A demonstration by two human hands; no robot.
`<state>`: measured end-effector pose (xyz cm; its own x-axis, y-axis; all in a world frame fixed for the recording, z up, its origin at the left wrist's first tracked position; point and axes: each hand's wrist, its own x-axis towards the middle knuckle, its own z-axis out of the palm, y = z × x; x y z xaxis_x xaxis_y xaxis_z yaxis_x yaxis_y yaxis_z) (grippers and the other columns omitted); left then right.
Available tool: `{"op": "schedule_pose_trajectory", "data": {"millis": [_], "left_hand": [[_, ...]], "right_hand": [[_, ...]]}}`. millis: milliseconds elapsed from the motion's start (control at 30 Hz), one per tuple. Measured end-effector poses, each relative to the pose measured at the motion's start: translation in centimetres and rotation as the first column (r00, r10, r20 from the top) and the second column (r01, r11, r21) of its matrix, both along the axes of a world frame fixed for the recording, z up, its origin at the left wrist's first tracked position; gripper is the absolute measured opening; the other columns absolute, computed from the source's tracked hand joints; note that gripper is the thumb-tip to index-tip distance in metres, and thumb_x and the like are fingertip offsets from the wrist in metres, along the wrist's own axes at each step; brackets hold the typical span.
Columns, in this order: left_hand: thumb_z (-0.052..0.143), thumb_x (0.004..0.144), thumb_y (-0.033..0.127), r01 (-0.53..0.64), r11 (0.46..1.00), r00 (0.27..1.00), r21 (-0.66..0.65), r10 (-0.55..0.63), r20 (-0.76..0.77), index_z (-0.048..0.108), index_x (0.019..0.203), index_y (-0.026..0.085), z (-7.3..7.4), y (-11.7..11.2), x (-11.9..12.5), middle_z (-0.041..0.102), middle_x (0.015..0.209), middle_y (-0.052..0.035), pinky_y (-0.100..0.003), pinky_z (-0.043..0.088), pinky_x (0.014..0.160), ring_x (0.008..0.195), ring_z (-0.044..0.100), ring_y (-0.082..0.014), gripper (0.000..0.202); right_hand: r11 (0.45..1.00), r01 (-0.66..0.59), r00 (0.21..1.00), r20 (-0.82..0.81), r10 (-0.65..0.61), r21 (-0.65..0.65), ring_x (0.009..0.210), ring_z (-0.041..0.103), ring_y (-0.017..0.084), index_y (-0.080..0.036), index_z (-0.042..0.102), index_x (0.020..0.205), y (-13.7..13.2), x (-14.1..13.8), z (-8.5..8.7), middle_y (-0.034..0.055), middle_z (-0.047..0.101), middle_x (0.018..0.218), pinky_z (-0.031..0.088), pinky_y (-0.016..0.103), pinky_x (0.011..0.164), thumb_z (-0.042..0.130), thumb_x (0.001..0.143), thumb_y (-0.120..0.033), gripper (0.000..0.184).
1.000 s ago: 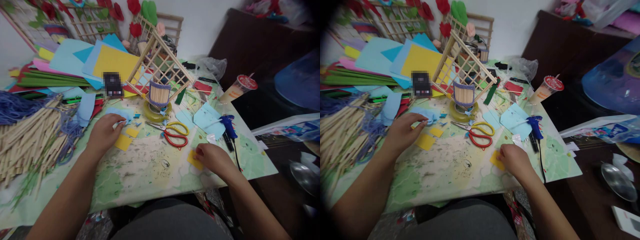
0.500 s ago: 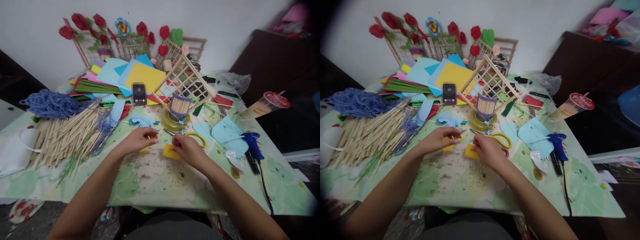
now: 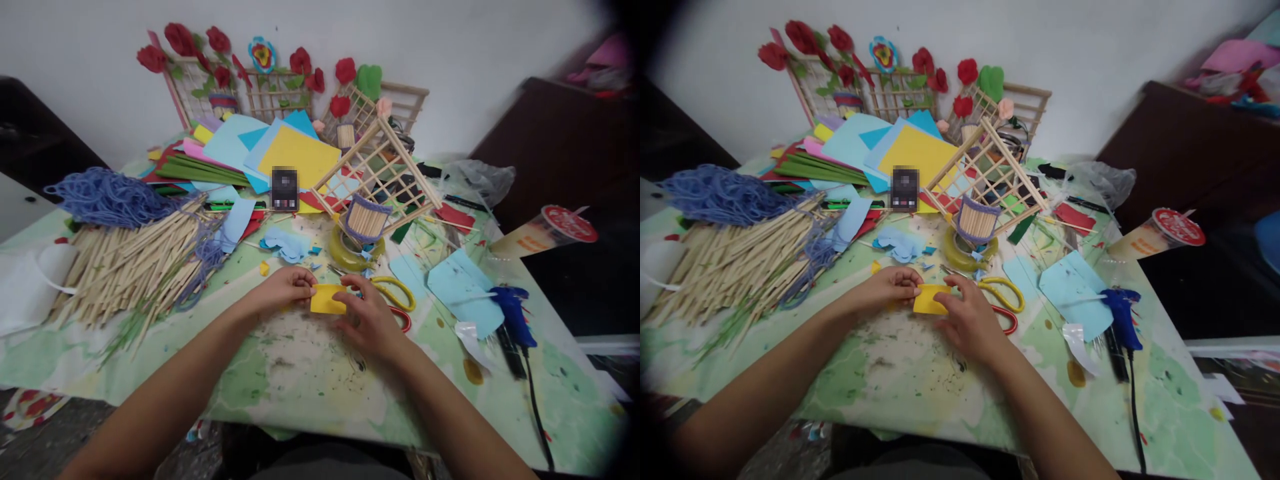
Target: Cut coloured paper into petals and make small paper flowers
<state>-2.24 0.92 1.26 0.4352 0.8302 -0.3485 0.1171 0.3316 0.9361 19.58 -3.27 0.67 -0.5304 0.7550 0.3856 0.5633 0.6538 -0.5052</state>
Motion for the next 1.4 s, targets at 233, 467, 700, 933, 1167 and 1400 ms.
{"op": "schedule_pose_trajectory", "data": {"millis": [233, 467, 700, 933, 1167, 1400], "left_hand": [[0.072, 0.062, 0.029, -0.085, 0.994, 0.991, -0.069, 0.092, 0.1, 0.06, 0.079, 0.016, 0.2, -0.6, 0.8, 0.06, 0.066, 0.0016, -0.021, 0.042, 0.053, 0.053, 0.053, -0.0083, 0.024], [0.066, 0.07, 0.035, -0.075, 0.996, 0.996, 0.047, 0.078, -0.047, 0.063, 0.075, 0.016, -0.8, -1.2, 1.6, 0.06, 0.059, 0.0007, -0.021, 0.038, 0.05, 0.051, 0.052, -0.0105, 0.02], [0.065, 0.07, 0.035, -0.017, 0.988, 0.986, 0.152, 0.042, -0.161, 0.07, 0.074, 0.017, -0.5, -1.8, 2.4, 0.066, 0.069, -0.0045, -0.025, 0.047, 0.054, 0.063, 0.061, -0.0167, 0.018], [0.065, 0.07, 0.037, -0.055, 0.995, 0.994, 0.086, 0.062, -0.085, 0.068, 0.074, 0.017, -0.4, -2.2, 2.8, 0.065, 0.068, -0.0039, -0.027, 0.048, 0.056, 0.06, 0.06, -0.0155, 0.021], [0.065, 0.07, 0.038, -0.069, 0.998, 0.997, -0.007, 0.069, 0.025, 0.065, 0.074, 0.017, 0.1, -2.4, 3.1, 0.065, 0.067, -0.0029, -0.025, 0.047, 0.055, 0.058, 0.061, -0.0142, 0.022], [0.061, 0.075, 0.043, -0.005, 0.992, 1.0, 0.124, 0.008, -0.028, 0.065, 0.082, 0.014, 0.5, -2.6, 2.8, 0.066, 0.07, -0.0032, -0.025, 0.049, 0.061, 0.063, 0.061, -0.0143, 0.03]], "right_hand": [[0.993, 0.068, 0.974, -0.207, -0.087, -0.095, 0.104, 0.054, 0.022, -0.021, 0.064, 0.082, 0.0, -0.4, -0.8, 0.0097, 0.054, 0.111, 0.048, 0.039, 0.086, 0.056, 0.084, -0.024, 0.009], [0.979, 0.074, 0.96, -0.254, -0.122, -0.189, 0.106, 0.054, 0.022, -0.021, 0.061, 0.08, -0.2, -0.9, -1.0, 0.01, 0.052, 0.119, 0.045, 0.041, 0.091, 0.056, 0.085, -0.025, 0.009], [0.94, 0.132, 0.912, -0.334, -0.24, -0.315, 0.1, 0.058, 0.022, -0.02, 0.058, 0.074, -0.3, -1.2, -0.5, 0.0079, 0.064, 0.098, 0.046, 0.037, 0.083, 0.055, 0.085, -0.024, 0.011], [0.928, 0.189, 0.909, -0.3, -0.289, -0.323, 0.067, 0.054, 0.015, -0.02, 0.059, 0.074, -0.3, -1.2, -0.4, 0.0013, 0.06, 0.072, 0.043, 0.027, 0.063, 0.058, 0.084, -0.026, 0.012], [0.922, 0.229, 0.895, -0.305, -0.325, -0.311, 0.068, 0.054, 0.015, -0.02, 0.059, 0.074, -0.4, -1.2, -0.6, 0.0009, 0.06, 0.073, 0.041, 0.026, 0.062, 0.058, 0.083, -0.024, 0.01], [0.927, 0.243, 0.883, -0.33, -0.334, -0.287, 0.069, 0.054, 0.014, -0.019, 0.06, 0.075, -0.5, -1.2, -0.6, 0.0004, 0.061, 0.073, 0.041, 0.024, 0.062, 0.059, 0.083, -0.021, 0.008]]}}
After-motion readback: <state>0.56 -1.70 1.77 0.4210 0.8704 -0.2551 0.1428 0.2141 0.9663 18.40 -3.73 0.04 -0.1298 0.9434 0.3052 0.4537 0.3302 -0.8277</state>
